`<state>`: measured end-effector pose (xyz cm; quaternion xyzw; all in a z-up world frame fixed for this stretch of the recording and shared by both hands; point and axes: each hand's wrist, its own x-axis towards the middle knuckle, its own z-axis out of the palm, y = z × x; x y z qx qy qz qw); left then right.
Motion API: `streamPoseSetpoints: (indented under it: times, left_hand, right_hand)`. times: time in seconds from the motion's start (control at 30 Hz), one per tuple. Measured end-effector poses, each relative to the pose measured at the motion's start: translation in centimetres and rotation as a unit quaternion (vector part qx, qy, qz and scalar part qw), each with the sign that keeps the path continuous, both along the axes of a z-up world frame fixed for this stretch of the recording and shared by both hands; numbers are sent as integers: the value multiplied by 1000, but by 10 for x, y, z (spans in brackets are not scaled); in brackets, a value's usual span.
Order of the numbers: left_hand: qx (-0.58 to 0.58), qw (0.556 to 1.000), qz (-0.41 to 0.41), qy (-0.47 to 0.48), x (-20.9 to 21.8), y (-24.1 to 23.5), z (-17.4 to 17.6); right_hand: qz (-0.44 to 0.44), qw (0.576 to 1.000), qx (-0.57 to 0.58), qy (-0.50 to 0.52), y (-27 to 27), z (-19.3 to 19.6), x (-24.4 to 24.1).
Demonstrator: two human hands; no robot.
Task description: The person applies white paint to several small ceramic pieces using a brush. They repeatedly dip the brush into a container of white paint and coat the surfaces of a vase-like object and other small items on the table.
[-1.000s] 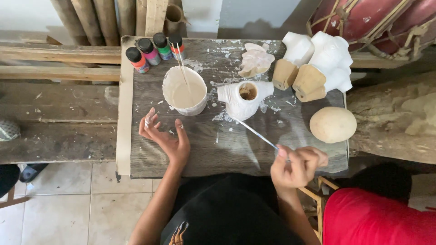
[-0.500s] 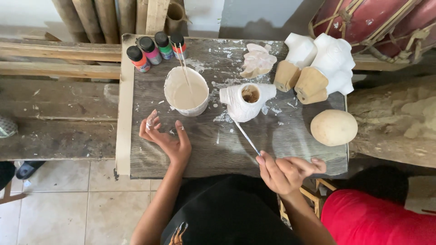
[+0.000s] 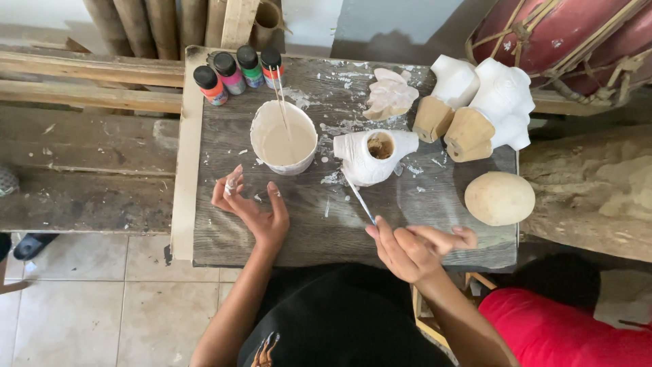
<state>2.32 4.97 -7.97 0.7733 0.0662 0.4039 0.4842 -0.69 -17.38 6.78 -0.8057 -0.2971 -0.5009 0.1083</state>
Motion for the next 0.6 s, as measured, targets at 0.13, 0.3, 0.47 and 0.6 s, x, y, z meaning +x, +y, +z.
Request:
streamPoseSetpoints:
  times: [0.13,0.3,0.47,0.6]
  left_hand:
    - [6,1000,4,-4,1,-1,-2]
    - [2,1000,8,0,2,-1,0]
    - [5,1000,2,6,2,0,-5]
    - [7,1000,5,16,0,0,2]
  right_hand:
    - [-17,999,-20,-25,-4,-11,5]
    - [-7,1000,-23,-6,-16,-9,-10]
    - [-14,999,-18,-24,-6,-6,5]
    - [-10,999,-25,-21,-5,-1,7]
